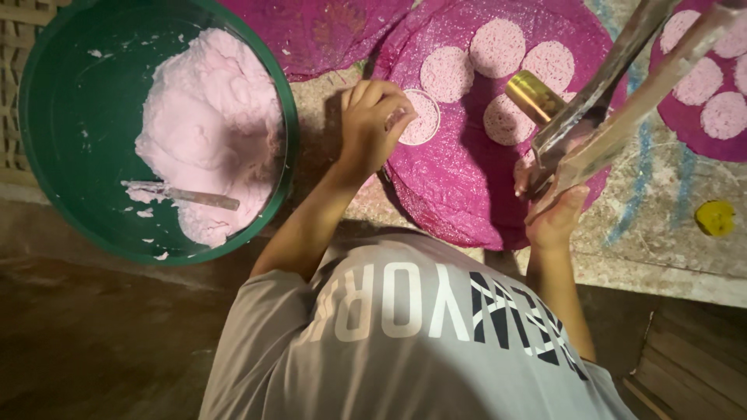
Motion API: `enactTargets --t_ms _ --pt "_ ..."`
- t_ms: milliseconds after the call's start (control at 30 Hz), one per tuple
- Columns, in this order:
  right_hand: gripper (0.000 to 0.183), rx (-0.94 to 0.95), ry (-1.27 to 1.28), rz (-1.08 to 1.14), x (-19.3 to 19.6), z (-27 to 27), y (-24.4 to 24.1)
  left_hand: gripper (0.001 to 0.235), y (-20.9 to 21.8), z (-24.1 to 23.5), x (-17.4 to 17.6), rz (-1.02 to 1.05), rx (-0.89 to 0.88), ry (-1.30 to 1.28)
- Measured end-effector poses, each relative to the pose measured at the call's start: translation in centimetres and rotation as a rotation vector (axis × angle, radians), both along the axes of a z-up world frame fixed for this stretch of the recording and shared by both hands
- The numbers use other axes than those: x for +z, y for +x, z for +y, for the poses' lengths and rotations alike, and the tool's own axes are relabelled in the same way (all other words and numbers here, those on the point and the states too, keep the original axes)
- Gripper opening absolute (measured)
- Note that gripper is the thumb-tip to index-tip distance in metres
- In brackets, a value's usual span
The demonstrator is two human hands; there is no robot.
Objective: The person scoops pink dough from a green bowl using a wooden stick and a metal ring mold, then presses the dough into circular shapes on a pink mat. The person repeats this process multiple times, arranging the shaped dough pieces on the mat.
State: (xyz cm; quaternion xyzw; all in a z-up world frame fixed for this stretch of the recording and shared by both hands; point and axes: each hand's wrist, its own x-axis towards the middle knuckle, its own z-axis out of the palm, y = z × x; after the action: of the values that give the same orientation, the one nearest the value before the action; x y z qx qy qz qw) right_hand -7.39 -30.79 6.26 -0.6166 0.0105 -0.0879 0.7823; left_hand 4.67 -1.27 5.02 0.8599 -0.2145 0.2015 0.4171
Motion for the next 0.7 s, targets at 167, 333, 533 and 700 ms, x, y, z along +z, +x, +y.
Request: enactTargets --t_ms 167,333,533,700 --pt "0.083 -0.023 -0.013 -0.039 0.8 0.4 -0.2 0.03 0.5 -0.8 -0.2 -0.039 0.007 0.092" --pt "0.089 -0.064 -0.048 -0.025 0.3 -0.1 -0.8 0.044 -1.4 -0.3 -0.3 0.025 -0.032 0.173" --pt "0.098 -0.093 -0.059 0.006 -0.2 -0.6 -0.9 0.068 -1.2 -0.4 -0.2 0.121 0.015 0.225" --pt "0.092 -0.029 0.006 -0.028 -0.4 -0.4 -0.7 0.14 -1.3 -1.1 -0.7 0.295 -0.011 0.239"
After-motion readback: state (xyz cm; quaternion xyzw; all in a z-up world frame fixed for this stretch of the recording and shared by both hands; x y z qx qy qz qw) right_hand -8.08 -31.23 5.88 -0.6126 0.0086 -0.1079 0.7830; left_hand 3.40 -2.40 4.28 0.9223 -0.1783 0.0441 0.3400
